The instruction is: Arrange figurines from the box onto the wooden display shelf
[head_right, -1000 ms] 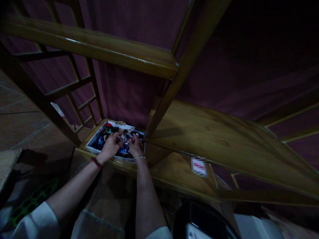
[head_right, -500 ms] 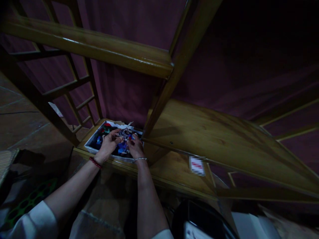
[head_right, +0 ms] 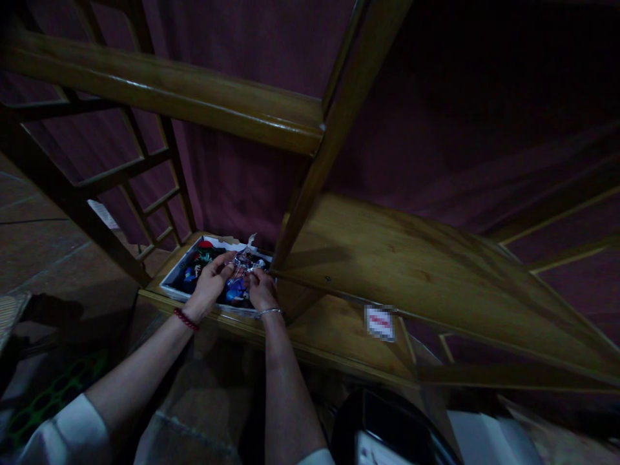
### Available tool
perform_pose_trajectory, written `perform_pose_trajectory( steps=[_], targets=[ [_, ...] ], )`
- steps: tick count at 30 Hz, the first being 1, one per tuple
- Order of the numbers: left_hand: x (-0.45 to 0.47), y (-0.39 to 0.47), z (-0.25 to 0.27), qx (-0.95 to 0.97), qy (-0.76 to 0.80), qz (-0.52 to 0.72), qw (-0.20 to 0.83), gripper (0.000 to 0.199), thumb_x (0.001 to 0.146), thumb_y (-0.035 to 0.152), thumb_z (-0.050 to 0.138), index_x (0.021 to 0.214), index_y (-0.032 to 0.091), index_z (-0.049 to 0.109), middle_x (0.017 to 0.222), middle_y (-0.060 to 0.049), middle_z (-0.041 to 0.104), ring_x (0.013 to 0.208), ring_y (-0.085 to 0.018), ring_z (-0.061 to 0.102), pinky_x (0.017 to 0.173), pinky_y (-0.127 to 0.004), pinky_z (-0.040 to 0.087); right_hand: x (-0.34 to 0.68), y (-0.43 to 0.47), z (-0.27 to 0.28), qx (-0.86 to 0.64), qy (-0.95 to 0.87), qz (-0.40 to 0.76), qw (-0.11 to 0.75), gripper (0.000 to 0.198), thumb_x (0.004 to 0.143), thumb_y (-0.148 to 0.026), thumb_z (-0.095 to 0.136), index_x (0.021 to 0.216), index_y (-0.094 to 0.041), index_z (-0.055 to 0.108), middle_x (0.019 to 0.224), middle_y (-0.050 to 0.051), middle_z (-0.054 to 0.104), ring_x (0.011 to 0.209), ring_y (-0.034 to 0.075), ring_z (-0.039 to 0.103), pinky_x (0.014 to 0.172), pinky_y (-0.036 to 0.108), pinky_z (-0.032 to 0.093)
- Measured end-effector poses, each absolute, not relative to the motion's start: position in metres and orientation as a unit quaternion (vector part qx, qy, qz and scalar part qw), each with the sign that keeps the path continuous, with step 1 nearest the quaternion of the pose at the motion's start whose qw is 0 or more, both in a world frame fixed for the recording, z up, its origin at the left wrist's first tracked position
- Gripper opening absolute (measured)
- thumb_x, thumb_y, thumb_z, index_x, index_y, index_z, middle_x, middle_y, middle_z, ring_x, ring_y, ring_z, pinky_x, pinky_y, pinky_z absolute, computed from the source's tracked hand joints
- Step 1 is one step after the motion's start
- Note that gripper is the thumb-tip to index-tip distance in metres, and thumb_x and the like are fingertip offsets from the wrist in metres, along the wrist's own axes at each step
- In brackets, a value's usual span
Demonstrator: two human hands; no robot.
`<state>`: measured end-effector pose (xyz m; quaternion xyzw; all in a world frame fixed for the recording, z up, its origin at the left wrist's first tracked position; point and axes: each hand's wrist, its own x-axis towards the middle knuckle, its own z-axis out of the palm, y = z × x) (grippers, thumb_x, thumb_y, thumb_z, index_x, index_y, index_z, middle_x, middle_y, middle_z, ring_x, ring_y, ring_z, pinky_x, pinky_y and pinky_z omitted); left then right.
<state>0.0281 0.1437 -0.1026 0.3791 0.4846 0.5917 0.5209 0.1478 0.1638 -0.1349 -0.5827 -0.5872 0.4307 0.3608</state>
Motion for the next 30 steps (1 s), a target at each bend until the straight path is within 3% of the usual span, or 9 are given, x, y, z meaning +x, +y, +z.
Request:
perform_pose_trajectory(
  steps=[5,13,22,30],
  targets=[
    [0.027,0.143,-0.096,0.333,0.448,0.615,0.557,0.031,0.065,0.022,0.060,0.095,0.013,0.059,0.072,0.000,0.062,0.063,-0.010,0.058,0.065,-0.024,0.047,0.150,0.160,-0.123,-0.615,-0.623,0.353,0.329,0.021,0.080,-0.023,0.042,0.087,-0.019,0.061,0.079,0.000,0.065,0.070,0.012,0.060,0.067,0.022,0.046],
    [0.023,0.140,-0.093,0.321,0.424,0.616,0.581,0.030,0.061,0.025,0.067,0.087,0.013,0.059,0.072,-0.001,0.062,0.068,-0.012,0.060,0.073,-0.029,0.047,0.147,0.155,-0.114,-0.649,-0.665,0.259,0.264,0.023,0.081,-0.022,0.043,0.088,-0.019,0.065,0.083,0.002,0.065,0.074,0.013,0.056,0.071,0.021,0.041],
    [0.024,0.140,-0.098,0.388,0.459,0.574,0.556,0.030,0.058,0.027,0.069,0.083,0.014,0.061,0.076,0.000,0.060,0.068,-0.010,0.055,0.068,-0.024,0.044,0.139,0.153,-0.112,-0.691,-0.665,0.221,0.176,0.024,0.082,-0.023,0.043,0.092,-0.016,0.063,0.094,0.008,0.063,0.086,0.017,0.055,0.076,0.025,0.040],
    [0.026,0.139,-0.102,0.421,0.500,0.560,0.509,0.022,0.058,0.022,0.064,0.079,0.014,0.059,0.068,0.002,0.058,0.060,-0.009,0.052,0.059,-0.021,0.041,0.140,0.151,-0.102,-0.695,-0.646,0.249,0.193,0.031,0.083,-0.016,0.037,0.107,-0.017,0.056,0.097,0.007,0.064,0.089,0.016,0.057,0.079,0.026,0.041]
  ],
)
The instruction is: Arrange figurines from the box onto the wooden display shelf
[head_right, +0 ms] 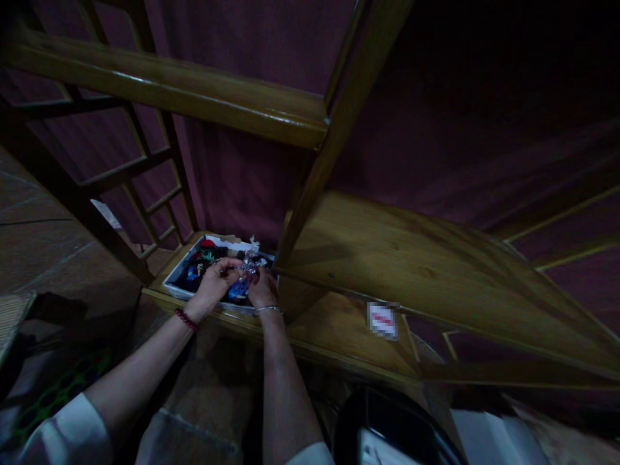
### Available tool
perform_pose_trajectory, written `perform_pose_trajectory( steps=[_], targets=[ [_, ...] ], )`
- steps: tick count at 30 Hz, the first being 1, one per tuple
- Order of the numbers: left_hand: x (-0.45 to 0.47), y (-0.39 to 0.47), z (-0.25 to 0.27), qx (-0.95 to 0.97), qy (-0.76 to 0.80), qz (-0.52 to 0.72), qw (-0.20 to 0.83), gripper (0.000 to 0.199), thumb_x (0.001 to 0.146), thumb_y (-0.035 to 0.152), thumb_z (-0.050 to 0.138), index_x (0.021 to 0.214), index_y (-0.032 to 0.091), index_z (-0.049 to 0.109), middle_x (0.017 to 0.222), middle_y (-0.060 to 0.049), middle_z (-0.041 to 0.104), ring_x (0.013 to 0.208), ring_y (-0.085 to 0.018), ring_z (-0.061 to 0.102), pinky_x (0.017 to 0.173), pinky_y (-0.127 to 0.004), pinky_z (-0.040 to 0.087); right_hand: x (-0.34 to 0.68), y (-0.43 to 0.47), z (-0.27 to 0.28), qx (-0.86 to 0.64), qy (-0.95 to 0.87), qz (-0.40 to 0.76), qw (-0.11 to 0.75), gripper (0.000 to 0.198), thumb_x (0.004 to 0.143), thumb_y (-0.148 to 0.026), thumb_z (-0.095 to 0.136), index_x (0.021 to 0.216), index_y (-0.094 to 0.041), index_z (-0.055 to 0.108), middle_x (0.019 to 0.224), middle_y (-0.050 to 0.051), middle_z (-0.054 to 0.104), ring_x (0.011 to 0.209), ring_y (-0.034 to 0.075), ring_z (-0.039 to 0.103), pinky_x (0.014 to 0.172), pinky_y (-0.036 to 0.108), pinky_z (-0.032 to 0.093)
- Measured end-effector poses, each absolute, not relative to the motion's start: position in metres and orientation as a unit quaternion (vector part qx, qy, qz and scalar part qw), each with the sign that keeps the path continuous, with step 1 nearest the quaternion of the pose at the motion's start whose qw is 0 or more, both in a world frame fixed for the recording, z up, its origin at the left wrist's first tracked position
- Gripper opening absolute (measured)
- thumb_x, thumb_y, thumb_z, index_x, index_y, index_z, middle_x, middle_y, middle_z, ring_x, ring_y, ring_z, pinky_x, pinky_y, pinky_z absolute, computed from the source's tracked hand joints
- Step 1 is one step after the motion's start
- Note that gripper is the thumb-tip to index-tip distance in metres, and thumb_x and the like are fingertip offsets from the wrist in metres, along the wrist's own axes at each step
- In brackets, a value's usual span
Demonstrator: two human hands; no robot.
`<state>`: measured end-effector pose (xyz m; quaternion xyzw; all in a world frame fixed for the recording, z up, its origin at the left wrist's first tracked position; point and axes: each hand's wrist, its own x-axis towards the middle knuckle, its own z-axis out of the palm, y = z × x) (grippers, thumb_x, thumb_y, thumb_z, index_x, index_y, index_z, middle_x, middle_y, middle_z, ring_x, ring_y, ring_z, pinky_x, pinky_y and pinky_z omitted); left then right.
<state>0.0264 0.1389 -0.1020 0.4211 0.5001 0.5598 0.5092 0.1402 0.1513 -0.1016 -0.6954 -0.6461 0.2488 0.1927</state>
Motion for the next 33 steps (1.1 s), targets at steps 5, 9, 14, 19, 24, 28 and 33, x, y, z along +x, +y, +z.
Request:
perform_pose_trajectory(
  steps=[5,9,14,19,24,28,33],
  targets=[
    [0.029,0.141,-0.112,0.441,0.505,0.548,0.500,0.023,0.060,0.024,0.063,0.081,0.014,0.057,0.060,0.004,0.056,0.055,-0.009,0.050,0.055,-0.020,0.039,0.143,0.149,-0.101,-0.702,-0.625,0.272,0.208,0.028,0.084,-0.018,0.037,0.105,-0.016,0.055,0.095,0.007,0.064,0.086,0.016,0.058,0.077,0.025,0.042],
    [0.030,0.143,-0.117,0.449,0.514,0.550,0.481,0.023,0.060,0.026,0.062,0.081,0.016,0.056,0.059,0.004,0.055,0.054,-0.009,0.050,0.053,-0.020,0.038,0.145,0.147,-0.099,-0.711,-0.622,0.253,0.210,0.024,0.085,-0.025,0.038,0.098,-0.018,0.057,0.093,0.005,0.064,0.085,0.015,0.057,0.077,0.025,0.041],
    [0.030,0.143,-0.118,0.472,0.529,0.534,0.460,0.021,0.061,0.026,0.060,0.080,0.016,0.056,0.060,0.003,0.055,0.056,-0.010,0.050,0.054,-0.020,0.038,0.146,0.145,-0.097,-0.684,-0.645,0.256,0.224,0.028,0.087,-0.034,0.035,0.090,-0.020,0.059,0.086,0.004,0.064,0.079,0.015,0.057,0.073,0.025,0.041],
    [0.031,0.142,-0.118,0.486,0.526,0.529,0.456,0.020,0.062,0.024,0.059,0.081,0.016,0.056,0.063,0.003,0.055,0.058,-0.010,0.050,0.055,-0.021,0.039,0.147,0.148,-0.105,-0.653,-0.663,0.273,0.244,0.020,0.081,-0.029,0.045,0.088,-0.018,0.062,0.084,0.002,0.065,0.077,0.012,0.057,0.069,0.020,0.040],
    [0.032,0.141,-0.115,0.506,0.519,0.526,0.445,0.020,0.064,0.024,0.058,0.083,0.017,0.058,0.067,0.001,0.055,0.059,-0.010,0.051,0.057,-0.022,0.040,0.147,0.150,-0.105,-0.682,-0.655,0.244,0.215,0.021,0.081,-0.026,0.044,0.081,-0.018,0.063,0.074,0.001,0.064,0.066,0.011,0.054,0.060,0.020,0.038],
    [0.031,0.141,-0.112,0.525,0.532,0.513,0.423,0.018,0.067,0.026,0.056,0.081,0.016,0.061,0.068,0.001,0.055,0.056,-0.010,0.047,0.054,-0.021,0.038,0.147,0.150,-0.102,-0.694,-0.653,0.233,0.195,0.020,0.080,-0.023,0.044,0.080,-0.018,0.064,0.074,0.001,0.064,0.065,0.011,0.053,0.059,0.020,0.037],
    [0.029,0.139,-0.108,0.515,0.526,0.512,0.443,0.021,0.068,0.026,0.054,0.085,0.015,0.061,0.065,0.001,0.057,0.058,-0.011,0.049,0.056,-0.022,0.039,0.147,0.147,-0.098,-0.705,-0.651,0.217,0.180,0.022,0.080,-0.024,0.042,0.079,-0.019,0.064,0.076,0.003,0.065,0.069,0.013,0.055,0.062,0.021,0.038]
  ],
)
